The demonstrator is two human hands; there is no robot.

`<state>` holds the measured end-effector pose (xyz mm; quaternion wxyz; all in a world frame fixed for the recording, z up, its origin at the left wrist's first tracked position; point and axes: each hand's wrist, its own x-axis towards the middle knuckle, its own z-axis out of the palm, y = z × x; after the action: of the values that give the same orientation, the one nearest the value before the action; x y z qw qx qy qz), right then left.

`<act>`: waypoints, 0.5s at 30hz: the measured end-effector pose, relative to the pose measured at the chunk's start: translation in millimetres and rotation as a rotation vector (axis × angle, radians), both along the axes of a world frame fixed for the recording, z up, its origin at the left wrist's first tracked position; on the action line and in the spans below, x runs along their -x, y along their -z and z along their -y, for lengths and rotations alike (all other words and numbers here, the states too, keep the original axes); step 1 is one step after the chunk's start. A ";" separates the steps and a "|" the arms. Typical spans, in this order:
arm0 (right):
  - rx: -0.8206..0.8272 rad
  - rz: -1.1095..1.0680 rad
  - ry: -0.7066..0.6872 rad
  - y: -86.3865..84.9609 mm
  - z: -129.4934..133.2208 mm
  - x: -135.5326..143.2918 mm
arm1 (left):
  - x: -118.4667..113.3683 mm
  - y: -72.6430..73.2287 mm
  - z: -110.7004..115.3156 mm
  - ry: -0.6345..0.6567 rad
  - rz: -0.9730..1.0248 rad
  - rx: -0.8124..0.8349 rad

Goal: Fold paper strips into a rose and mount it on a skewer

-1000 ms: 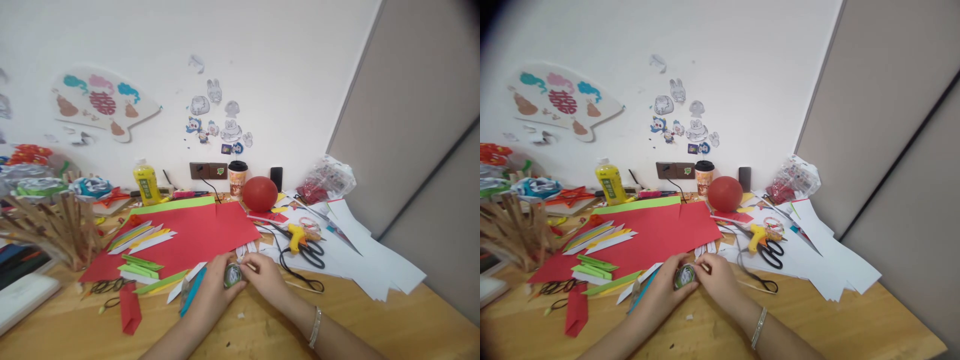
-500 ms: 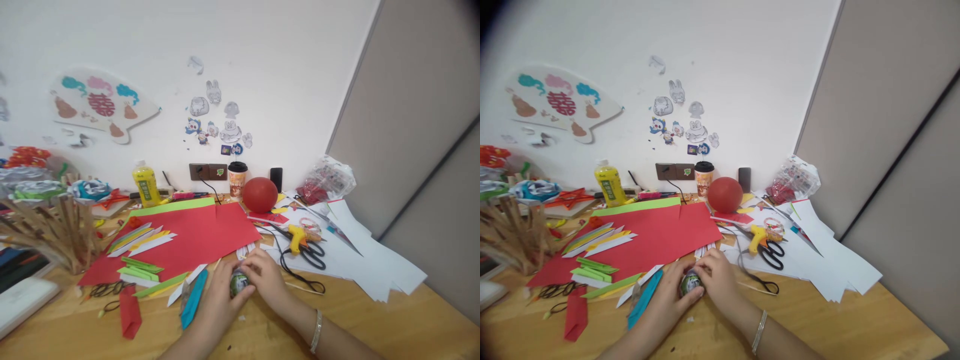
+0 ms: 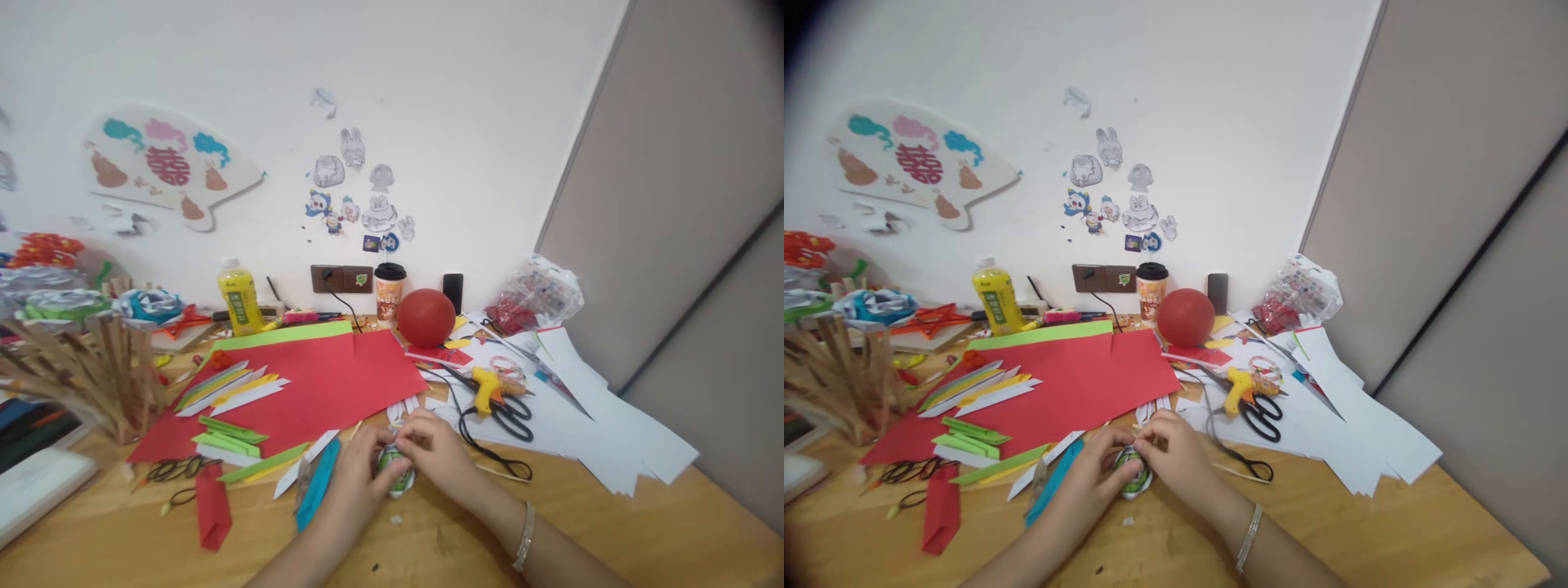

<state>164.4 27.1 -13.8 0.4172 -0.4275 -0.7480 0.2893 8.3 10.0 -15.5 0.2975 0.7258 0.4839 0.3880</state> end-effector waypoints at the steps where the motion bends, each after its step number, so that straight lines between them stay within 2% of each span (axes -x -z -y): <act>1: -0.031 0.020 0.001 -0.4 0.5 0.3 | 1.3 -4.1 -1.6 0.005 0.007 0.004; 4: -0.102 0.093 0.016 -1.0 1.6 2.3 | 6.6 -16.5 -7.0 0.042 -0.005 0.072; 8: -0.059 0.149 -0.051 -0.2 0.8 2.5 | 13.2 -25.8 -10.5 0.081 -0.010 0.154; 15: 0.077 0.180 -0.067 -0.3 1.3 -4.7 | 18.8 -15.7 -14.9 0.107 -0.245 -0.025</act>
<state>169.1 25.7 -13.5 0.3219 -0.4422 -0.7846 0.2920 -10.5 24.9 0.2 0.2473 0.7964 0.4722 0.2858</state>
